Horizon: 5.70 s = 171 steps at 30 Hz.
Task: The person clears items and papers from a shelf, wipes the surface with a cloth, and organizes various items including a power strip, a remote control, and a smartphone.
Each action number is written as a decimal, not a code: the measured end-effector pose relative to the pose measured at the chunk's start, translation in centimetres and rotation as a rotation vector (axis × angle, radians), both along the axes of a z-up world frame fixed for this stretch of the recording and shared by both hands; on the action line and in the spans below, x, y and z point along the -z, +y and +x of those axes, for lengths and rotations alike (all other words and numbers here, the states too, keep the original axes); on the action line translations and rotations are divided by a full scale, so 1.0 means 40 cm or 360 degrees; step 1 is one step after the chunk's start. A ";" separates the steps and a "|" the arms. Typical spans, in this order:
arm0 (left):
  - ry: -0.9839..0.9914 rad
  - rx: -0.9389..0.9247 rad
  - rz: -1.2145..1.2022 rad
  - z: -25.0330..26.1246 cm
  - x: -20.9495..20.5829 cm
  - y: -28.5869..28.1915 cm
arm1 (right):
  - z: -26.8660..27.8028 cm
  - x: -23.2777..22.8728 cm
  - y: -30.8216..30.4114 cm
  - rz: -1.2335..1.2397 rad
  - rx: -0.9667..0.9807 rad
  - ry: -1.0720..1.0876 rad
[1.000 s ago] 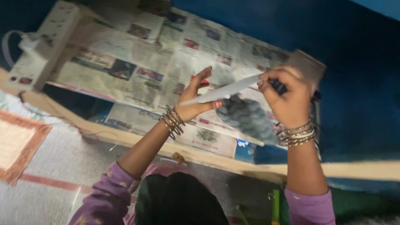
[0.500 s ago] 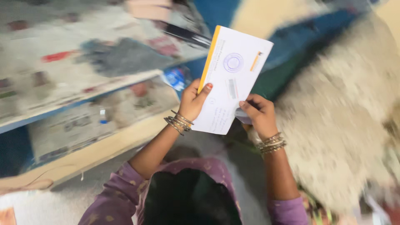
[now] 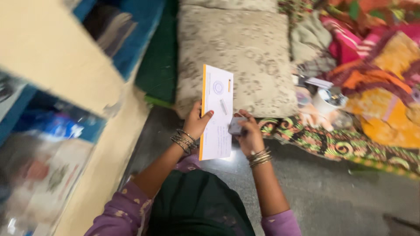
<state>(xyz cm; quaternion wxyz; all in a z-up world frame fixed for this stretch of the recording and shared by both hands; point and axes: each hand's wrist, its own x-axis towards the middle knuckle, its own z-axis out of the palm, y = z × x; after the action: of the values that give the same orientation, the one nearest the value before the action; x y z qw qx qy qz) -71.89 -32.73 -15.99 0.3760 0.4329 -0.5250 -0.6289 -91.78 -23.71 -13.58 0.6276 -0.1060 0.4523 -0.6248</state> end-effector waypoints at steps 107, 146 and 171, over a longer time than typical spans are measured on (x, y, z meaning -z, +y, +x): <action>-0.2231 -0.1638 -0.0153 1.450 -0.183 0.245 | 1.662 -0.206 -0.520 -0.2312 -0.1537 0.2270; 0.0717 -0.2190 -0.0206 1.713 0.048 0.296 | 1.817 -0.323 -0.282 -0.2883 -0.2337 0.2197; 0.1268 -0.2123 -0.0359 1.583 -0.083 0.226 | 1.569 -0.276 -0.548 -0.2502 -0.1042 0.1804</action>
<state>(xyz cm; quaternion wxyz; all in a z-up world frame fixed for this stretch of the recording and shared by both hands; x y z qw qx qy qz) -8.56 -23.69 -12.67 0.8760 0.3577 -0.0402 -0.3210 -29.04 -45.63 -2.54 0.2141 -0.8859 0.0936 -0.4007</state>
